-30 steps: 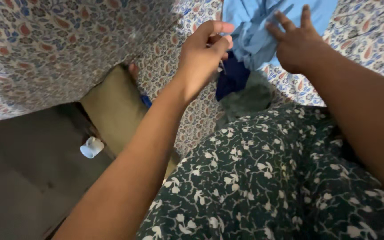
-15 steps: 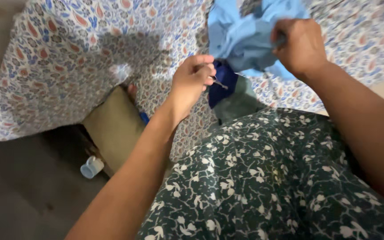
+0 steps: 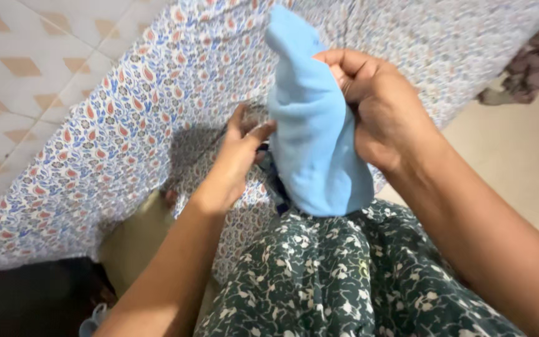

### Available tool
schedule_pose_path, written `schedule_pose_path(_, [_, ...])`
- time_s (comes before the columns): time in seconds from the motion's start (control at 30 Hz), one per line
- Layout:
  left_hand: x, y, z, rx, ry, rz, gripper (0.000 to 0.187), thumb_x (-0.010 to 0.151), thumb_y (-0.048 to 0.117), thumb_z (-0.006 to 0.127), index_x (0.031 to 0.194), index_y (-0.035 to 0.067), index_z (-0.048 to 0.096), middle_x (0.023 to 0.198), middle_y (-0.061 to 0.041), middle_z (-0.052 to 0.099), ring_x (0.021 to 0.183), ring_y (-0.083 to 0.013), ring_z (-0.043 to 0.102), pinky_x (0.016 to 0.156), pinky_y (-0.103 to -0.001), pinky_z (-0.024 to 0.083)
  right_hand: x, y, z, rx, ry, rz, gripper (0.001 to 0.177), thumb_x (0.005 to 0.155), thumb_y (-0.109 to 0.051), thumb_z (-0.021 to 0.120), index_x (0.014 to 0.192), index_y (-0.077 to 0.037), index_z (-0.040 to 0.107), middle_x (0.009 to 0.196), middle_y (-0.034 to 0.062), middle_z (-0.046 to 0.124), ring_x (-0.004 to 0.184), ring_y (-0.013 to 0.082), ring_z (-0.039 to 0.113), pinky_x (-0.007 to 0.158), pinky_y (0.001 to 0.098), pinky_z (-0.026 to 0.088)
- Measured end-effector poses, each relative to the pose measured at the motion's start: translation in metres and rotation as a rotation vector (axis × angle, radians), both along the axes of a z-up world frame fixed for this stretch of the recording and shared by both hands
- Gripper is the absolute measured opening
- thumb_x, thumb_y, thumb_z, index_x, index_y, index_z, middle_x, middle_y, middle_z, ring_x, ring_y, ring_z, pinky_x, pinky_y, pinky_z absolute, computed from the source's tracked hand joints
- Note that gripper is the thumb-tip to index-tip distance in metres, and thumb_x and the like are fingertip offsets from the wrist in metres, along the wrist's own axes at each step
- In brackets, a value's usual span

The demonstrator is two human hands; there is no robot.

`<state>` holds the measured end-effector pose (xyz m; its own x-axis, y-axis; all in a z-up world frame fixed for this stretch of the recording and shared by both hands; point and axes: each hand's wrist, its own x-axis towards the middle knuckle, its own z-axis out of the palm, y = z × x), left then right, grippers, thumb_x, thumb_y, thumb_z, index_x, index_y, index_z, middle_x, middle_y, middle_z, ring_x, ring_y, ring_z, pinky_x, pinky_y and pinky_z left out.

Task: The person fluffs a pillow, handles a belt, and then unfolds and refolds a blue shirt and a pair of patterned shorts before picking up a comb.

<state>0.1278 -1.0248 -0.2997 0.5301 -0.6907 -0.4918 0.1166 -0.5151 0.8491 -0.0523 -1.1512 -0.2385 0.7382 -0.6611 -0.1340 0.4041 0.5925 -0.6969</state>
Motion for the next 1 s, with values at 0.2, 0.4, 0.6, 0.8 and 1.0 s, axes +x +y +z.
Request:
schedule_pose_path(0.2, [-0.046,0.052,0.023,0.146,0.35,-0.031,0.071,0.08,0.06,0.046,0.136,0.016,0.052,0.131,-0.013,0.06,0.116,-0.0288,0.056,0.088,-0.043,0.049,-0.056,0.06,0.045,0.365,-0.163,-0.024,0.052,0.07,0.016,0.029,0.114,0.009,0.056,0.102,0.0216,0.064,0.089,0.0292,0.066,0.087,0.0421,0.056])
schedule_pose_path(0.4, [-0.101,0.081,0.008,0.28,0.46,-0.103,0.073,0.08,0.065,0.05,0.131,0.013,0.059,0.127,-0.016,0.059,0.115,-0.032,0.058,0.09,-0.046,0.047,-0.126,0.1,0.052,0.438,-0.386,-0.058,0.051,0.074,0.017,0.033,0.12,0.004,0.054,0.108,0.0226,0.062,0.096,0.0349,0.064,0.092,0.0514,0.054])
schedule_pose_path(0.6, [-0.169,0.078,-0.034,-0.101,1.024,0.011,0.053,0.09,0.041,0.05,0.126,0.002,0.057,0.125,-0.017,0.062,0.111,-0.0274,0.061,0.091,-0.043,0.051,-0.211,0.1,0.064,0.486,-0.21,-0.227,0.044,0.07,-0.001,0.039,0.109,0.012,0.053,0.106,0.0289,0.062,0.095,0.0394,0.063,0.092,0.0522,0.052])
schedule_pose_path(0.8, [-0.205,-0.013,-0.015,-0.198,0.745,0.186,0.036,0.091,0.026,0.055,0.119,0.003,0.058,0.117,-0.015,0.065,0.105,-0.0309,0.063,0.089,-0.051,0.051,-0.334,0.075,0.066,0.24,-0.039,-0.568,0.029,0.094,-0.023,0.048,0.105,0.0,0.063,0.105,0.0113,0.067,0.099,0.0251,0.063,0.097,0.0442,0.047])
schedule_pose_path(1.0, [-0.301,-0.082,0.09,-0.721,0.422,-0.038,0.038,0.085,0.001,0.063,0.118,0.01,0.049,0.102,-0.005,0.057,0.09,-0.0217,0.06,0.083,-0.046,0.053,-0.44,0.022,0.013,-0.284,0.628,-0.602,0.041,0.097,-0.03,0.055,0.125,-0.001,0.05,0.112,0.0177,0.061,0.102,0.0242,0.053,0.09,0.0412,0.047])
